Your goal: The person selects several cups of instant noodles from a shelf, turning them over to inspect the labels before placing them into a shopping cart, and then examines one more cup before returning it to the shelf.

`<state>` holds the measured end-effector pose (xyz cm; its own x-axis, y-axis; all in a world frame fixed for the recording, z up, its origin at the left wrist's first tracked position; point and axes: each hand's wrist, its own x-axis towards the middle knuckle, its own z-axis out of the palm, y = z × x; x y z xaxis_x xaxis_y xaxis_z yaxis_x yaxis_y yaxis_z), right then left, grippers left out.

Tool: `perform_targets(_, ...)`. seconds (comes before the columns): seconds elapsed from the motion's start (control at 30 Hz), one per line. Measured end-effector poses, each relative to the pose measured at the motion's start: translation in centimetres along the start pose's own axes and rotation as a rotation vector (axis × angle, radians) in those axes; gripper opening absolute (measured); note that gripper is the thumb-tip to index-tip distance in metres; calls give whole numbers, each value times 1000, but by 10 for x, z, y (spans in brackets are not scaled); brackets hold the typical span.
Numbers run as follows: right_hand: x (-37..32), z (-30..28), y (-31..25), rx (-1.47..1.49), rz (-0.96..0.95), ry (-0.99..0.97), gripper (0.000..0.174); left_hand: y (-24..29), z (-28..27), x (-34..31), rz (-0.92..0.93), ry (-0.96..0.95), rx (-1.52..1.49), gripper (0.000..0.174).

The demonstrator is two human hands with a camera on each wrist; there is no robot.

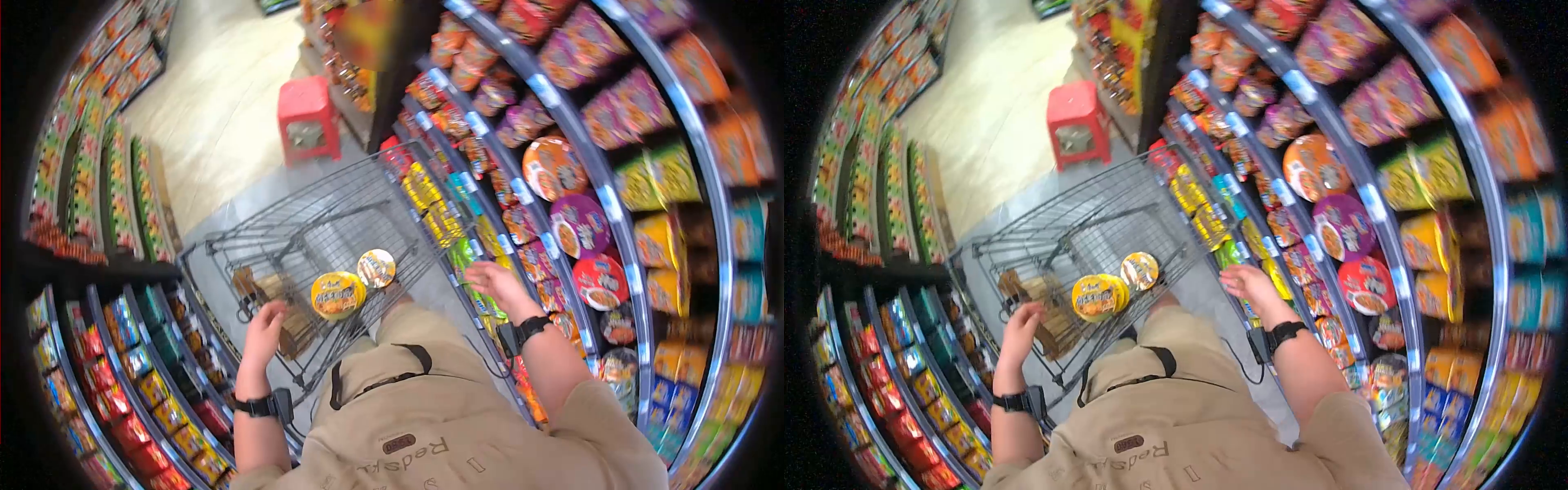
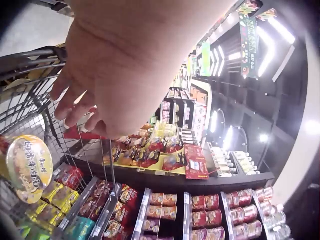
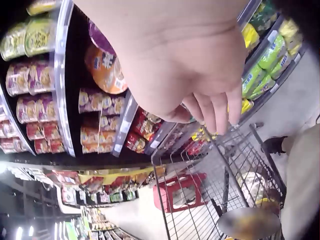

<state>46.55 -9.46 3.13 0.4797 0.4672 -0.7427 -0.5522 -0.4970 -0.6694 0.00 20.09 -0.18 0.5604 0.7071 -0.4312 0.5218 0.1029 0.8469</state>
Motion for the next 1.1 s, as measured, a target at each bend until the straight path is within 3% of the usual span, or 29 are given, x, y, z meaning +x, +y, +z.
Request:
perform_targets(0.27, -118, -60, 66, 158, -30, 238, 41, 16, 11, 7, 71, -104, 13, 30)
perform_targets(0.3, -128, -64, 71, 180, -54, 245, 41, 39, 18, 1, 30, -124, 13, 31)
perform_targets(0.43, -153, -81, 95, 269, -67, 291, 40, 63, 41, 6, 182, -247, 169, 32)
perform_targets(0.73, -208, -119, 129, 379, -115, 331, 39, 116, 102, 3, 236, -398, 215, 31)
perform_targets(0.8, -224, -129, 131, 470, -237, 288, 40, 135, 121, 8, 253, -441, 240, 31)
perform_targets(1.0, -278, -173, 153, 570, -362, 272, 42, 209, 206, 5, 407, -517, 267, 29)
perform_targets(1.1, -312, -208, 172, 674, -445, 271, 42, 235, 264, -10, 410, -611, 140, 28)
